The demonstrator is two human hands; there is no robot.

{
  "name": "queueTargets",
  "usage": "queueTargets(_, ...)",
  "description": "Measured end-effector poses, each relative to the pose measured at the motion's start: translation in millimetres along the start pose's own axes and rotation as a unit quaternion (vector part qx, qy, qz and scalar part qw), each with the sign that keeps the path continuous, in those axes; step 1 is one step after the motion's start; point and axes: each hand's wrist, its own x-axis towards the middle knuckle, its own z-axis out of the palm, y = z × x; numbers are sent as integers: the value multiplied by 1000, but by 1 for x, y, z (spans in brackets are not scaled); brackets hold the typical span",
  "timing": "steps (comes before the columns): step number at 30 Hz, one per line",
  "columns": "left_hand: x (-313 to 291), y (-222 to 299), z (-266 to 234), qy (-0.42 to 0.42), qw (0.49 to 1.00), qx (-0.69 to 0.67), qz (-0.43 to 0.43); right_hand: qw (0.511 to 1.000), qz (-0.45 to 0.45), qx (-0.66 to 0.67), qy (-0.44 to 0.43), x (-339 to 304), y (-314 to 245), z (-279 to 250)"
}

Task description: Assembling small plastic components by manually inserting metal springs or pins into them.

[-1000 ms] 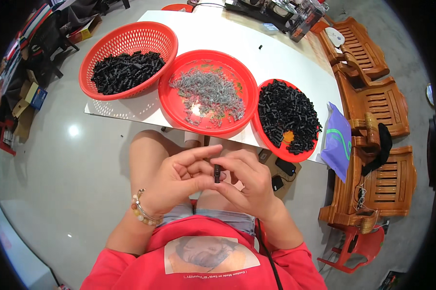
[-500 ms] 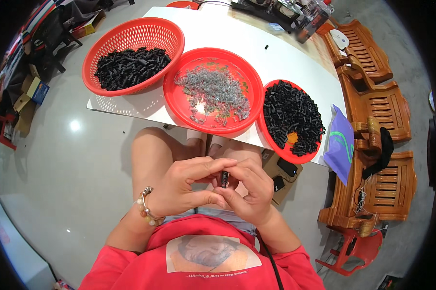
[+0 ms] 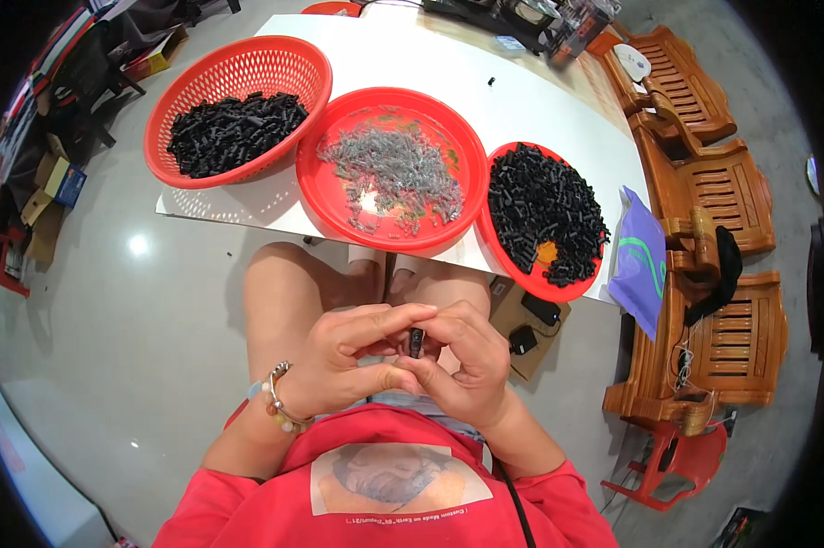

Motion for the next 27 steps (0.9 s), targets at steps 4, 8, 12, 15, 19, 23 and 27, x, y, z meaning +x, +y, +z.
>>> queueTargets(4,-1,0,0,-8,1000,14,-9,1000,1,-4,-1,-1,0,-1)
queueTargets(8,-1,-1,1,0,1000,9,-1,1000,6,-4,9,-1,0,0)
queueTargets(12,7,5,-6,-32,999,14,-15,1000,26,11,7,3,3,0)
queueTargets(15,6,0,-12,-45,999,-21,-15,999,40,26,-11,3,7,3)
queueTargets(19,3,-2,-10,14,986,-89,-140,998,59,9,-32,2,8,6)
queueTargets(23,3,-11,-12,89,977,-109,-163,998,47,-23,-47,2,13,8)
queueTargets(27,16,-4,-39,231,964,-31,-129,986,141,-36,-81,1,13,5)
